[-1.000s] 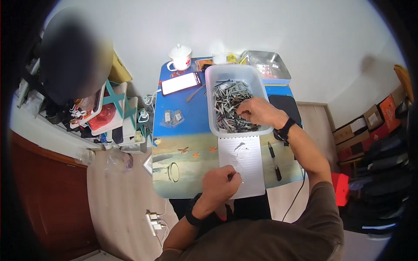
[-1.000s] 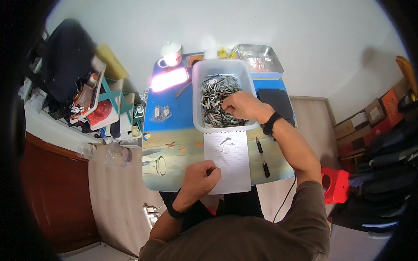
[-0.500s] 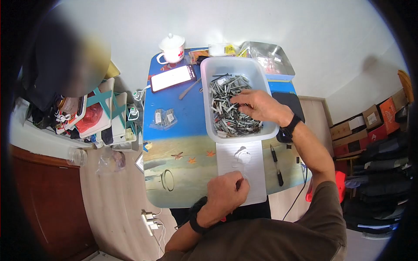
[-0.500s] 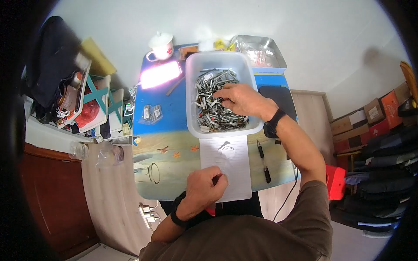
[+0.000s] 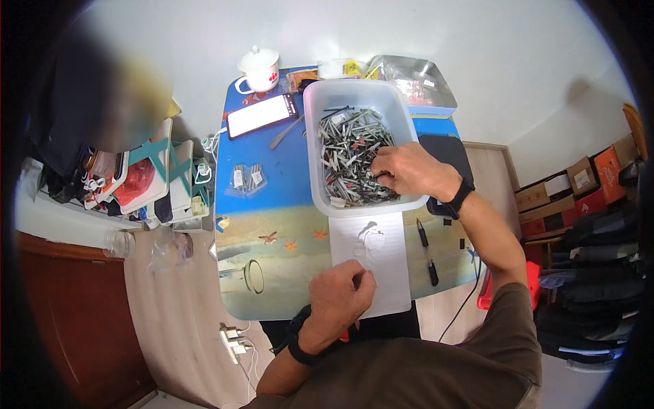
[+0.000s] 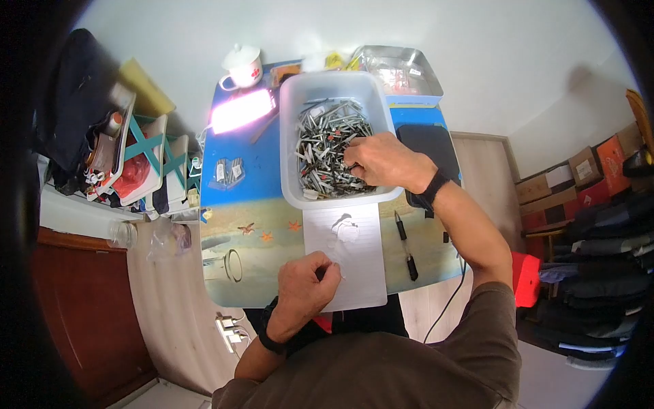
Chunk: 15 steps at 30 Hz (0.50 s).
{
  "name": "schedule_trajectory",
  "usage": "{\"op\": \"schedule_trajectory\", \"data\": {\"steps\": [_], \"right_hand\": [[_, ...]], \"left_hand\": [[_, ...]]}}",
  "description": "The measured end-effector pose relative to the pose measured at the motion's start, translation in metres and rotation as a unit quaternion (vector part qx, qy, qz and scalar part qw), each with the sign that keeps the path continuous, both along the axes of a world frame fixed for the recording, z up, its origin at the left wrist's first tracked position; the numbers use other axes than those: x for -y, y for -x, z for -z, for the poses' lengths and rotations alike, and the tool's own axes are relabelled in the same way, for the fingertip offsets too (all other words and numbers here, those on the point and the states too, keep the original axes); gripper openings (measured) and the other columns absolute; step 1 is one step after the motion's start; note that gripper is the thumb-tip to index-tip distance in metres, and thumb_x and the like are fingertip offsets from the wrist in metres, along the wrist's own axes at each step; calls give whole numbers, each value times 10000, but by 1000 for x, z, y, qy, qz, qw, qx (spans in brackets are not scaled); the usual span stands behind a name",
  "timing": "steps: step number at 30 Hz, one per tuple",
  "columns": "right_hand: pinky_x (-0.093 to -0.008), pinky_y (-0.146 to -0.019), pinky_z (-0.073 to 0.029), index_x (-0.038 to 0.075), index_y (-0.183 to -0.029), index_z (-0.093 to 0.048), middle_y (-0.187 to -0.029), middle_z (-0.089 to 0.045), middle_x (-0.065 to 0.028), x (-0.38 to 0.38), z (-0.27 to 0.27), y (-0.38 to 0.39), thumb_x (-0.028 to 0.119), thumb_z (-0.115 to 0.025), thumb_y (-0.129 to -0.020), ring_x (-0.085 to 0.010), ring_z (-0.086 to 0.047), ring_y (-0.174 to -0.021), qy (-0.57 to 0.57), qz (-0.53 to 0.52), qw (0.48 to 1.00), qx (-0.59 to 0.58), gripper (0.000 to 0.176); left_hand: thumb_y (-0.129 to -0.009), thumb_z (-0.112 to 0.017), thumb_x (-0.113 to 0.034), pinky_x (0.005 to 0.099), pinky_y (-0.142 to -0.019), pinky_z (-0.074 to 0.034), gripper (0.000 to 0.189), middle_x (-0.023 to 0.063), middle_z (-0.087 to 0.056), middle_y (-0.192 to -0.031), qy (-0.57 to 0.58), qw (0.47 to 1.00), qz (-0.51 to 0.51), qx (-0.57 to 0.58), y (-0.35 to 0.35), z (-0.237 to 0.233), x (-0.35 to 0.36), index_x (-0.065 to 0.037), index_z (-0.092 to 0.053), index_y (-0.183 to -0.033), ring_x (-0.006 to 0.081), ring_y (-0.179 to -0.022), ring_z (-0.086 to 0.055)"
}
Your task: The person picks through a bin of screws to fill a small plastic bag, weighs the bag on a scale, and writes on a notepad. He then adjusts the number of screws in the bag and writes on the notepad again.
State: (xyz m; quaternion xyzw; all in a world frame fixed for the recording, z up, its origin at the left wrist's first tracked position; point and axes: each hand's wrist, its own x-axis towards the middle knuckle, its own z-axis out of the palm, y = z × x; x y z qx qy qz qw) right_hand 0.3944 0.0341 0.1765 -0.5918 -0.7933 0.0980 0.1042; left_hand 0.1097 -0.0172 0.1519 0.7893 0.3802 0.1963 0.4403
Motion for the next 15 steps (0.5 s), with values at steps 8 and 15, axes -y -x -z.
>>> {"op": "schedule_trajectory", "data": {"steps": [8,15], "right_hand": [[-464,-695,-533,48,-804,-651,-850,-661,-118,2,9,-5,88,-724,-741,-351,-678,-801,-25,23,998,61,105],[-451,-698,-520,46,-799,-660,-824,-677,-135,-1,9,-7,60,-722,-734,-359,-670,-805,24,49,998,21,91]], "left_hand": [[-846,-668,-168,420,-553,-504,147,147,-656,-642,39,998,-38,24,2,-2,1,-44,-684,-769,328,-561,-653],[-846,-661,-169,426,-567,-506,153,155,-657,-648,40,999,-35,2,2,-5,-2,-37,-683,-772,337,-577,-659]]}}
